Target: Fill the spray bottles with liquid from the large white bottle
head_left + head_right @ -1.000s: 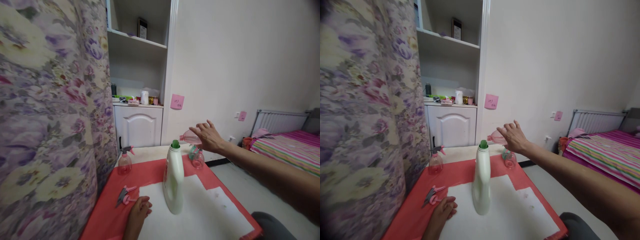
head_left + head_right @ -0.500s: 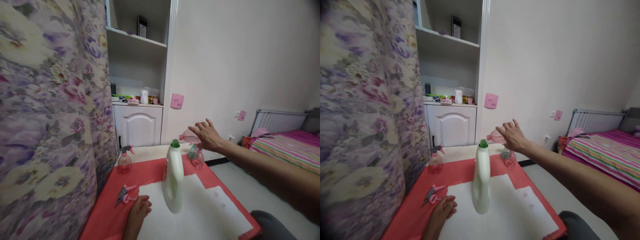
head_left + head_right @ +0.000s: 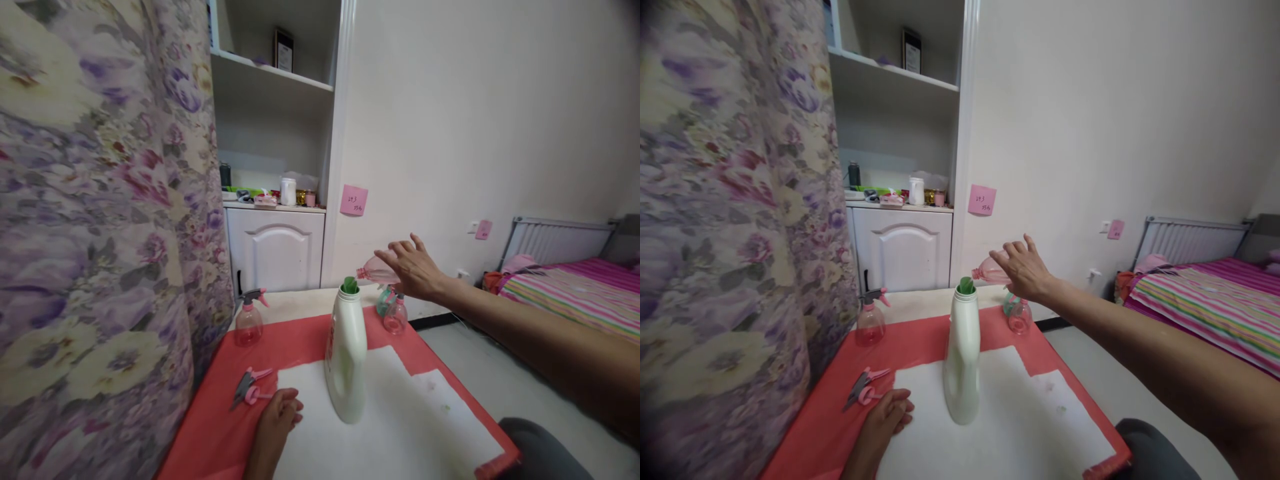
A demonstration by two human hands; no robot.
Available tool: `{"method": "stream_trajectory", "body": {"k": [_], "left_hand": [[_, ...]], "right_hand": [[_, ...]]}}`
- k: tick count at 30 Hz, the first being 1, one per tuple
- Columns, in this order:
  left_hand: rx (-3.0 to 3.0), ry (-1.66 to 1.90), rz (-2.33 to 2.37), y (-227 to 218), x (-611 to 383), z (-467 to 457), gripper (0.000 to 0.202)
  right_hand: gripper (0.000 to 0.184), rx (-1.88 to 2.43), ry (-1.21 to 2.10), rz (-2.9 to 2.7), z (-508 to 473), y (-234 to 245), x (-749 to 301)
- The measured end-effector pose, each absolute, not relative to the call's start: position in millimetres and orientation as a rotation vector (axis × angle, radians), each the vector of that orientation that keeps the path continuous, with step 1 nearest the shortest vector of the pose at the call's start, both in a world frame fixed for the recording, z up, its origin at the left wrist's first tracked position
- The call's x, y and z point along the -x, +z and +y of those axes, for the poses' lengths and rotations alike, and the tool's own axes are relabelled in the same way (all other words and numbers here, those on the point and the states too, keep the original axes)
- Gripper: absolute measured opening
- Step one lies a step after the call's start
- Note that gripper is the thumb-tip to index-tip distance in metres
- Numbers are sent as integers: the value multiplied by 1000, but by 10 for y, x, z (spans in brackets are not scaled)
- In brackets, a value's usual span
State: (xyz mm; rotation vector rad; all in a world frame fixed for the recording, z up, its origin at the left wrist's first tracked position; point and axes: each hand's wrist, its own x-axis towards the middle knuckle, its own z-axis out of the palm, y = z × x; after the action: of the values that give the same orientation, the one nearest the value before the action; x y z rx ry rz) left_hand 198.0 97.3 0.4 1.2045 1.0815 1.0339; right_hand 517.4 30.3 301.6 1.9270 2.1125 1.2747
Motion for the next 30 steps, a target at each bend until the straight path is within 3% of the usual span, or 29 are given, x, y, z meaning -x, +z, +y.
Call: {"method": "stream_trajectory", "body": {"k": [30], "left_hand": [[-1201,1026,1096,113,-1983,930,49]], "right_hand": [[76,-1806,1346,2090,377,3073,-5101]]}}
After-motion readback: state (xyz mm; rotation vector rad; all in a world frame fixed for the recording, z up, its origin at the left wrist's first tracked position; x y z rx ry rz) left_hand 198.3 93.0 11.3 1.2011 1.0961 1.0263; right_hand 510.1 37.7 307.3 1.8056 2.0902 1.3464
